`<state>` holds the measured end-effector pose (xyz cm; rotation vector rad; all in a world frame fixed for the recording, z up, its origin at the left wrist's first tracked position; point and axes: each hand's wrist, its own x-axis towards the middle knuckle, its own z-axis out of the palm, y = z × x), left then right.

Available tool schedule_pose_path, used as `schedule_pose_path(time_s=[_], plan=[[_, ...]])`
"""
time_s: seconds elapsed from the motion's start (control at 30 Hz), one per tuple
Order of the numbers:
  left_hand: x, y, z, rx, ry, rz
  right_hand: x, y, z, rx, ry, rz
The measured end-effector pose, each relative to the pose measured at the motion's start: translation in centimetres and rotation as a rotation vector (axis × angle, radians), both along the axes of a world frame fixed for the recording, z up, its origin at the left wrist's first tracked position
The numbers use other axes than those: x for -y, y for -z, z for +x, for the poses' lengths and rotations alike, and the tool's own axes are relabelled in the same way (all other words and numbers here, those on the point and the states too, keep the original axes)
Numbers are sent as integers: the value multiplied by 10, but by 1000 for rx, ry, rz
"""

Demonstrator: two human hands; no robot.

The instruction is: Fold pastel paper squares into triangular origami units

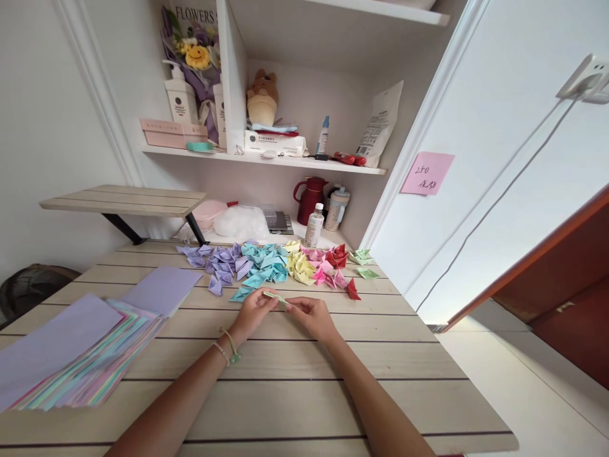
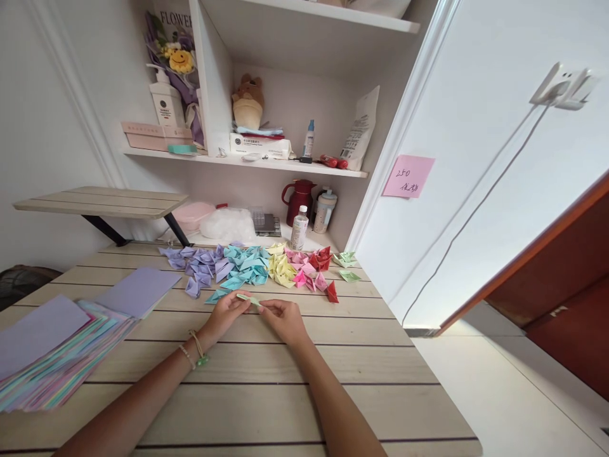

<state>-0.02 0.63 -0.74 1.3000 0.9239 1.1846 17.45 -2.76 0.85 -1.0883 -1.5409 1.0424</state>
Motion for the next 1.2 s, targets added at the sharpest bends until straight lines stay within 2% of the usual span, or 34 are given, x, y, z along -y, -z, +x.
schedule_pose_path(time_s=[0.13, 0.27, 0.4, 0.53, 0.7, 0.8, 0.9, 1.03, 1.2], plan=[[1, 1, 0, -77, 0, 62, -2, 6, 0, -16, 15, -19], [6, -2, 0, -234, -20, 204, -5, 11, 3, 50, 68, -11], [10, -6, 0, -409, -67, 375, -4, 9, 3, 223, 125, 89], [13, -7, 1, -495, -66, 507, -1, 7, -1, 416, 170, 216], [20, -10, 4, -537, 41, 623, 5, 4, -7, 665, 229, 234], [25, -11, 6, -563, 95, 649, 8, -2, -10, 839, 259, 242], [25, -7, 9, -597, 30, 626, 10, -6, -14, 967, 259, 255], [21, 0, 12, -636, -88, 571, 9, -8, -22, 1045, 235, 321], [21, 1, 17, -664, -74, 534, 5, -3, -29, 1096, 277, 336]])
